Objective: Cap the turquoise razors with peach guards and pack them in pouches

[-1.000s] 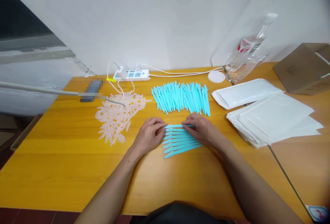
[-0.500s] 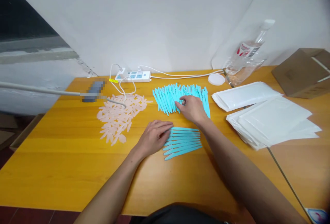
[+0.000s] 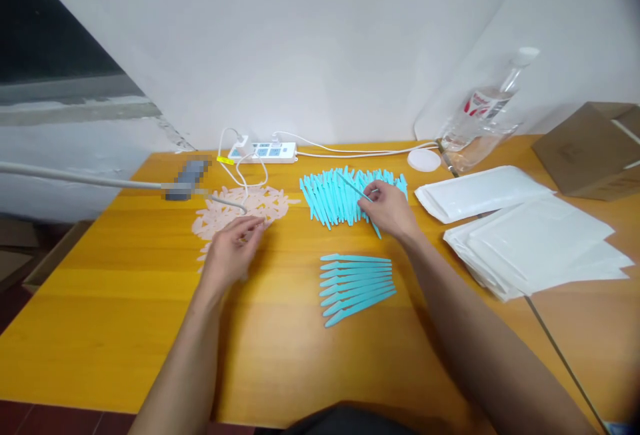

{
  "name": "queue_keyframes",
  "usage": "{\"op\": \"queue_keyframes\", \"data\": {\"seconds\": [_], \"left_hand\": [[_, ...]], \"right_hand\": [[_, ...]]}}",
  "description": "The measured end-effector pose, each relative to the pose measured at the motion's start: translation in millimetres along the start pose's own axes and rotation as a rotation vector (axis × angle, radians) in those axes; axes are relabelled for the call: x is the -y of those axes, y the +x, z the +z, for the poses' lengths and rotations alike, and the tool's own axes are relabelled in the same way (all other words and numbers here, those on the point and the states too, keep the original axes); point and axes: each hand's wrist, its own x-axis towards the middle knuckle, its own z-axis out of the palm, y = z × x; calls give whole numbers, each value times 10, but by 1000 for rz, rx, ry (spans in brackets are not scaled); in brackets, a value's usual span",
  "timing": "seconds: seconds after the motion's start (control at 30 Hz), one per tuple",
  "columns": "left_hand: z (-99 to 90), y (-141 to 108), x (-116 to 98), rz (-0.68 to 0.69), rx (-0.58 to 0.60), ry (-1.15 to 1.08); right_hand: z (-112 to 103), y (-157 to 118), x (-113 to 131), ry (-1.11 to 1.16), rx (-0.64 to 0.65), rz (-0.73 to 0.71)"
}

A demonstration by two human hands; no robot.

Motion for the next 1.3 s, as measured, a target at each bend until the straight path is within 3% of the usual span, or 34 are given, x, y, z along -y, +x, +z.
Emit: {"op": "queue_keyframes", "data": {"seconds": [0.07, 0.13, 0.3, 0.43, 0.57, 0.67, 0.77, 0.9, 1.0, 1.1, 1.3], "left_hand": [[-118, 22, 128, -76, 20, 131], [-134, 46, 164, -69, 72, 236], [90, 165, 56, 48, 114, 486], [191, 204, -24, 108, 100, 628], [169, 164, -137, 144, 189, 673], [147, 148, -218, 161, 273, 646], [160, 158, -210, 156, 353, 477], [242, 160, -108, -35, 411, 70], [268, 137, -106, -128, 409, -40], [218, 111, -164, -61, 389, 87], [153, 84, -173, 244, 423, 214]], "right_hand": [[-84, -173, -73, 81, 17, -40], [-135, -366, -126, 135, 65, -85], [-154, -732, -155, 107, 121, -249], [-108, -814, -171, 98, 113, -390], [-49, -821, -215, 94, 118, -460], [-18, -831, -245, 92, 114, -472], [1, -846, -266, 90, 115, -469], [17, -863, -287, 115, 125, -476], [22, -868, -298, 123, 132, -487], [22, -868, -304, 113, 143, -486], [17, -865, -312, 115, 168, -477]]}}
